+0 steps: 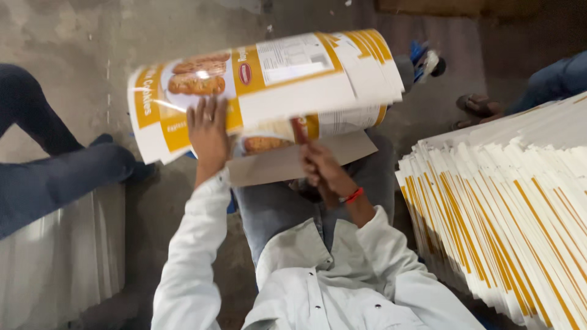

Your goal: The person uses a wooden tool to score and fold sheets of printed cookie packaging by hand, placing the finished flat boxes onto a conveyor belt.

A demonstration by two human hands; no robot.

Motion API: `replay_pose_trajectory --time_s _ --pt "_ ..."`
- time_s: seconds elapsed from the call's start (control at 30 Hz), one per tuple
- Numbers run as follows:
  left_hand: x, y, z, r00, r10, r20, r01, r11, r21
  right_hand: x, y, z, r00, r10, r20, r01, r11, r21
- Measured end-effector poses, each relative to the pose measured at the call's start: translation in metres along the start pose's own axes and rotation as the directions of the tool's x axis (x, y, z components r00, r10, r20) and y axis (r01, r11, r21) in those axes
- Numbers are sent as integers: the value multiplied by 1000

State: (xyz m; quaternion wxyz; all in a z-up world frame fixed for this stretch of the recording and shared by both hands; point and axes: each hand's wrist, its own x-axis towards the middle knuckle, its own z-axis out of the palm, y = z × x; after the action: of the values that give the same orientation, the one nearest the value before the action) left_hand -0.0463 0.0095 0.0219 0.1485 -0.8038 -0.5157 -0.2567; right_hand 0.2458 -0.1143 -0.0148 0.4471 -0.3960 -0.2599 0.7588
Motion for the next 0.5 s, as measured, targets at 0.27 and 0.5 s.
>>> replay_pose_trajectory --time_s 0.27,0.5 --pt "115 -30 54 901 -198 387 223 975 -21 51 -87 -141 781 -402 -478 439 898 -37" --pt "47 0 30 992 -128 16 128 992 11 69 -87 -140 756 -446 -478 460 883 -95"
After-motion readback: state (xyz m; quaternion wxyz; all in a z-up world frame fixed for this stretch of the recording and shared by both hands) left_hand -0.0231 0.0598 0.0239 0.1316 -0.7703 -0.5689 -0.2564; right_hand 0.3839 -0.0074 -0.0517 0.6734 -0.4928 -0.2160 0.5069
